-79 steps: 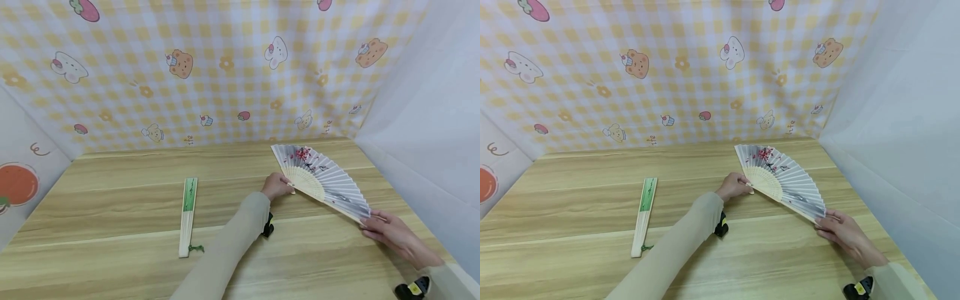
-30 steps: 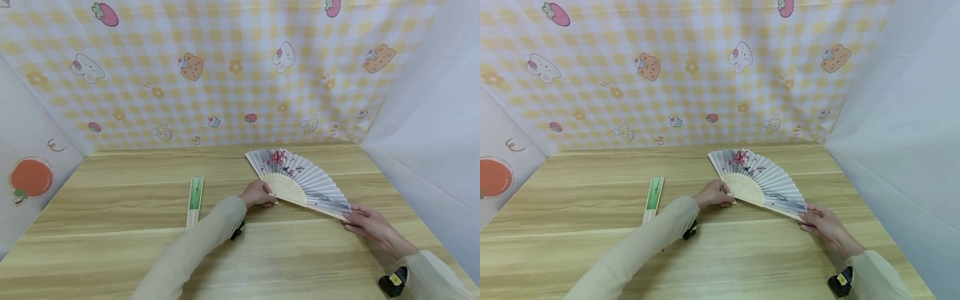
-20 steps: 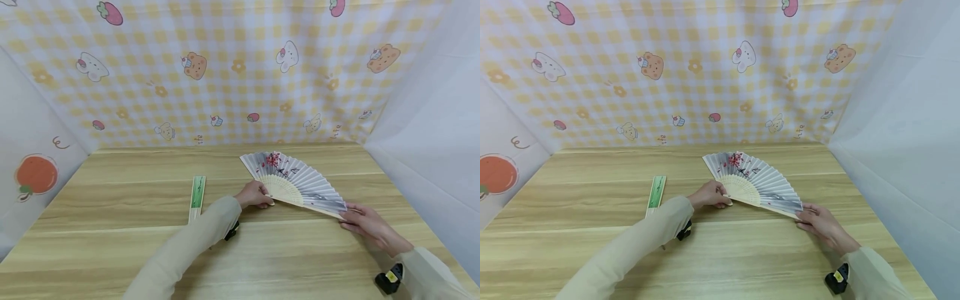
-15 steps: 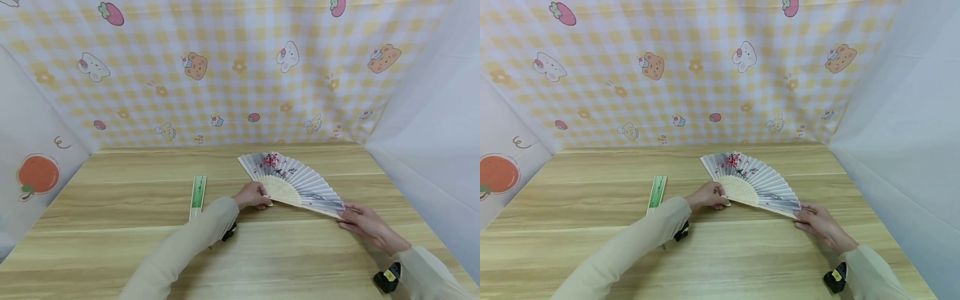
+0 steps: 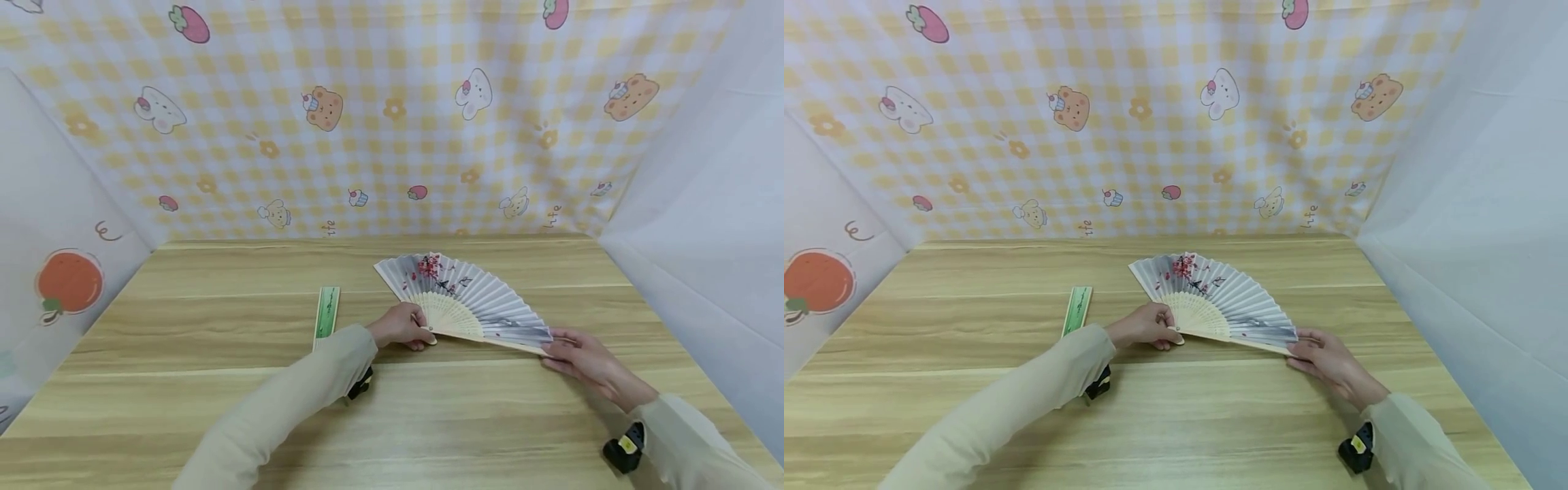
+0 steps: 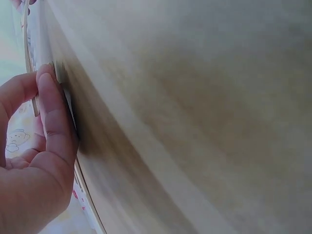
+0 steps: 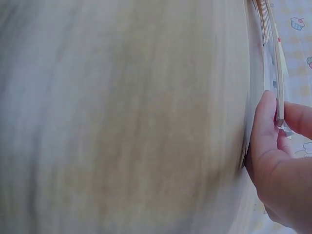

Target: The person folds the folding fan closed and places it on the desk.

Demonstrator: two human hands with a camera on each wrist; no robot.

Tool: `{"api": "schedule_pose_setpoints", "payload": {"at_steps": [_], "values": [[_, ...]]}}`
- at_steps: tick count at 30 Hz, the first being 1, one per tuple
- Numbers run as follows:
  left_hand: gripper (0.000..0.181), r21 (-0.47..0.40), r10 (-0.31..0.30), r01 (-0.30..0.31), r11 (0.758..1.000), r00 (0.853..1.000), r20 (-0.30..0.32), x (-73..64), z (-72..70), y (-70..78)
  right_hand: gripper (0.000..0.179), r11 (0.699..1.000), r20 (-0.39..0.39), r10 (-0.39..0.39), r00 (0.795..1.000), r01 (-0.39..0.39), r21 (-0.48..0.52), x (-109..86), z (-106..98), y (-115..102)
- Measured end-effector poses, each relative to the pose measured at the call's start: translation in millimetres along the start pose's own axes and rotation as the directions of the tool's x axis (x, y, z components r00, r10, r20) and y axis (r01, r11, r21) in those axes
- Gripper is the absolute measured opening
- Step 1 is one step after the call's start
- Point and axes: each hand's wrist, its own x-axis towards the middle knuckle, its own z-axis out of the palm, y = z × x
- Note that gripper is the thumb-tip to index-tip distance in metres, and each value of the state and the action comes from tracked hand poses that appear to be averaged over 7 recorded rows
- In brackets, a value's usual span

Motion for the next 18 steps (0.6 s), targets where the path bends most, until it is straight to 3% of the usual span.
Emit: {"api": "schedule_pose_setpoints", "payload": {"at_steps": [13,18], "values": [[0.023,-0.044,-0.002,0.004,0.999,0.999,0.045,-9.9,2.8,-7.9,0.058,1.0,0.022,-0.022,1.0,0.022,0.0,3.2,1,-2],[0.022,-0.053,0.012,-0.01,0.999,0.999,0.036,-14.4,4.9,-9.2,0.059,1.0,0.025,-0.021,0.999,0.021,0.001,2.9,0,-2]]}}
